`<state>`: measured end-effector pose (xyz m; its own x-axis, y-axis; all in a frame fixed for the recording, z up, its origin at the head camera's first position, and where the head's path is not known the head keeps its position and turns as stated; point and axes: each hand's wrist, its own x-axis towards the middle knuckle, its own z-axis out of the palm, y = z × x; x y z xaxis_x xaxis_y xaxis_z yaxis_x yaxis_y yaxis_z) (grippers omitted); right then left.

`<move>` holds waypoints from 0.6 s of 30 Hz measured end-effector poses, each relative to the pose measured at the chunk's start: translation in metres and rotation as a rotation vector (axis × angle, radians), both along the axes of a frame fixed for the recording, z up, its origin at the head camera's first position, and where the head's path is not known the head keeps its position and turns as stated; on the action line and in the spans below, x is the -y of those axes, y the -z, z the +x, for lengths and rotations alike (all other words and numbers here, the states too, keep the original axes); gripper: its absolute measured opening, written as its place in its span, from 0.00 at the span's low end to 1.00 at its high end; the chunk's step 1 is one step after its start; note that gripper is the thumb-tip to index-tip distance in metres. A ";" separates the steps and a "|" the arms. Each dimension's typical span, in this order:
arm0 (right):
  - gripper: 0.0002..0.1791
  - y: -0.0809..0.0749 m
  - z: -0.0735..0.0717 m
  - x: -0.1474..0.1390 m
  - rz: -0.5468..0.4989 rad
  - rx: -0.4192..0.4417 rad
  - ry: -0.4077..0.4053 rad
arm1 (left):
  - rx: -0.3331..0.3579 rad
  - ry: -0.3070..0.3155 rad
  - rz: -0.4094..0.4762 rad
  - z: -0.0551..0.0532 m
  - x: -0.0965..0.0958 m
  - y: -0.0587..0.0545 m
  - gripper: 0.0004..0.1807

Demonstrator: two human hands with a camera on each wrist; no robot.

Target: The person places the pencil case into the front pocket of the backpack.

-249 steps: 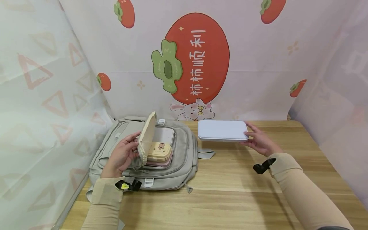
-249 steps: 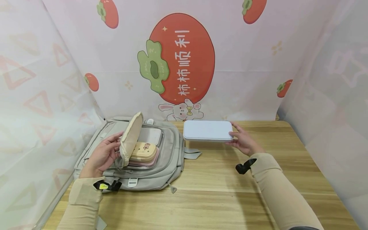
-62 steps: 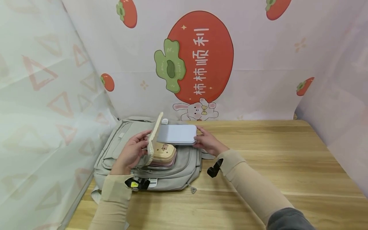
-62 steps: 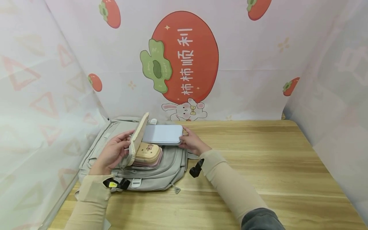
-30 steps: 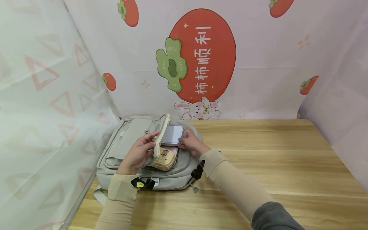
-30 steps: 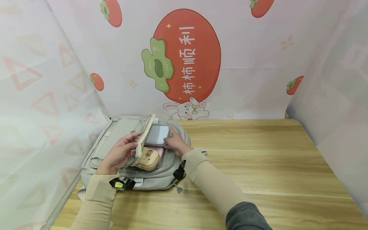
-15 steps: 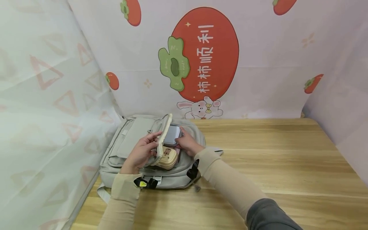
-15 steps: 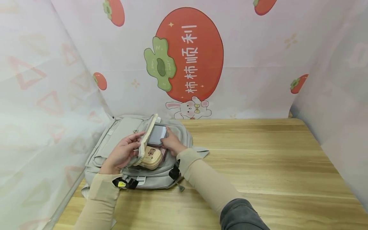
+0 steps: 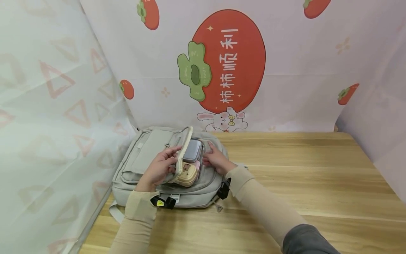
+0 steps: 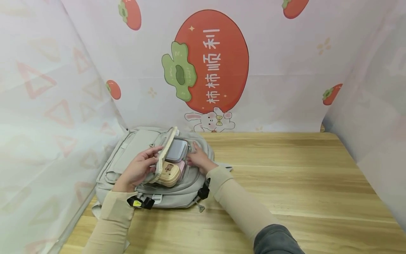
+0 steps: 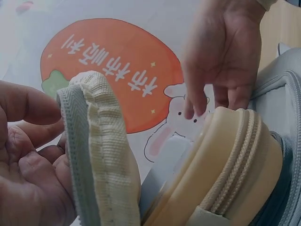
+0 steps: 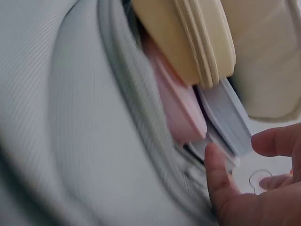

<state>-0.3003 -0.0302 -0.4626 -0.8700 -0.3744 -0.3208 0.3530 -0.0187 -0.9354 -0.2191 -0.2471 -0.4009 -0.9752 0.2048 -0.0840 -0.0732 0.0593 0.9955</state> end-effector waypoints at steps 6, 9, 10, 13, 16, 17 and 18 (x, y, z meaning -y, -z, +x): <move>0.40 -0.002 0.011 -0.036 -0.032 -0.034 -0.051 | -0.037 0.027 -0.105 -0.002 -0.011 0.002 0.27; 0.40 -0.002 0.017 -0.052 -0.018 -0.062 -0.084 | -0.053 0.041 -0.172 -0.003 -0.017 0.004 0.27; 0.39 -0.001 0.019 -0.057 -0.009 -0.066 -0.093 | -0.055 0.045 -0.194 -0.003 -0.019 0.004 0.27; 0.39 0.002 0.024 -0.068 -0.002 -0.067 -0.113 | -0.058 0.057 -0.254 -0.002 -0.025 0.007 0.28; 0.38 0.006 0.027 -0.075 0.002 -0.076 -0.115 | -0.059 0.067 -0.297 -0.003 -0.030 0.009 0.28; 0.38 0.007 0.029 -0.075 0.009 -0.087 -0.114 | -0.057 0.070 -0.307 -0.003 -0.031 0.009 0.28; 0.38 0.006 0.031 -0.075 0.024 -0.104 -0.117 | -0.057 0.073 -0.317 -0.002 -0.033 0.010 0.28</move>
